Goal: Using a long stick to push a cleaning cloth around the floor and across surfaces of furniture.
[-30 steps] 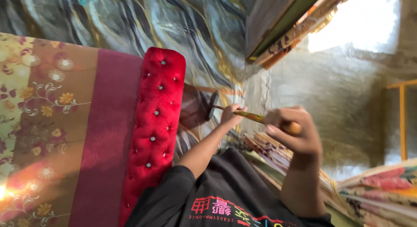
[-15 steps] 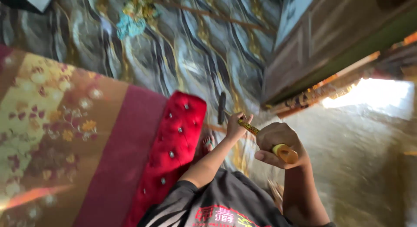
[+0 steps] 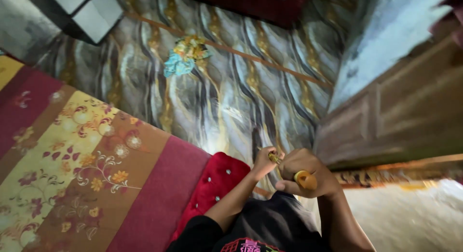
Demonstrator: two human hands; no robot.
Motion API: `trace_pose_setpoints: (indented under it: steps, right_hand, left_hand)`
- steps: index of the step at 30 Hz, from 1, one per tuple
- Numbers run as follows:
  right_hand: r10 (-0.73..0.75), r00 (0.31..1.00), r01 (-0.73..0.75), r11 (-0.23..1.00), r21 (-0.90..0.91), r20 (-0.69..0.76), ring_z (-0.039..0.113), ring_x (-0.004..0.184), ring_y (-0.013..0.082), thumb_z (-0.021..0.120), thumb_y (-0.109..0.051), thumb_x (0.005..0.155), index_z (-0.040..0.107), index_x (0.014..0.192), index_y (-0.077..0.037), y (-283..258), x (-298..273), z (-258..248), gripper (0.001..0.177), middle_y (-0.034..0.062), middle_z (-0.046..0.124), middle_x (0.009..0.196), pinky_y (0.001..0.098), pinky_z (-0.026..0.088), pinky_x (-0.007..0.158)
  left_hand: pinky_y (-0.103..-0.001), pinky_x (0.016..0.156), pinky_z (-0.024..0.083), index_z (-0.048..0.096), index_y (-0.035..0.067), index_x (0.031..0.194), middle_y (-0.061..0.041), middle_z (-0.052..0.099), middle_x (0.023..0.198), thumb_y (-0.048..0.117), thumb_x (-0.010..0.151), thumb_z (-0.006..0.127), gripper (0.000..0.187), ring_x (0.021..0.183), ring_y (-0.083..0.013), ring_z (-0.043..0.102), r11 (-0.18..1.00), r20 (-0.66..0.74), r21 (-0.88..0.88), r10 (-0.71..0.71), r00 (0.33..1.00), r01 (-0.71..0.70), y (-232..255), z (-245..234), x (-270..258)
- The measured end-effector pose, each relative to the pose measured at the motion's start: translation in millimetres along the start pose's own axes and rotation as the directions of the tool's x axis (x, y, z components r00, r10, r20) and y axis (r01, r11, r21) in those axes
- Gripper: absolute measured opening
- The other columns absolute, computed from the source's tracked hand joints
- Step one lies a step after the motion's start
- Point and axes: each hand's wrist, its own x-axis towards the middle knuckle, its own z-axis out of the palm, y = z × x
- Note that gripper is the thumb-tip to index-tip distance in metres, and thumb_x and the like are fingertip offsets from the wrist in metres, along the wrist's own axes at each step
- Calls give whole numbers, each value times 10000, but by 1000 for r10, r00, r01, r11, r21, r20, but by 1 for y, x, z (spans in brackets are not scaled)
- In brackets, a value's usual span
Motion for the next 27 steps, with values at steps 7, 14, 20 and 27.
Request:
trace_pose_setpoints:
  steps: [7,14,20,27]
  right_hand:
    - [-107,985,95,991,92,135,530,506,259,766,-154,904,488,649,-94,67,62,-34,381,61,518,583,380,418,534]
    - [-180,933,97,959,266,312,476,474,266,783,-98,877,443,611,-81,173,124,-94,432,69,450,549,387,368,506]
    - [-275,843,86,918,388,463,495,479,268,786,-72,886,470,621,-75,223,192,-156,413,74,465,552,393,368,511]
    - [-321,804,84,894,439,500,481,475,263,801,-80,844,473,622,-78,270,234,-193,396,68,454,543,383,368,515]
  left_hand:
    - [-340,577,408,508,47,700,-57,477,629,246,893,813,412,608,-139,425,997,-169,9,-80,982,83,-52,-32,58]
    - [-337,565,408,519,56,720,-52,498,635,147,821,807,319,628,-114,442,998,-465,14,-43,884,56,-108,-54,152]
    - [-333,542,420,501,69,676,-39,497,594,162,824,799,346,587,-113,439,978,-712,29,-124,691,205,-121,-60,235]
    - [-279,642,487,527,95,656,8,580,662,97,895,565,243,646,-85,530,809,-608,-585,-393,690,-55,-158,-69,301]
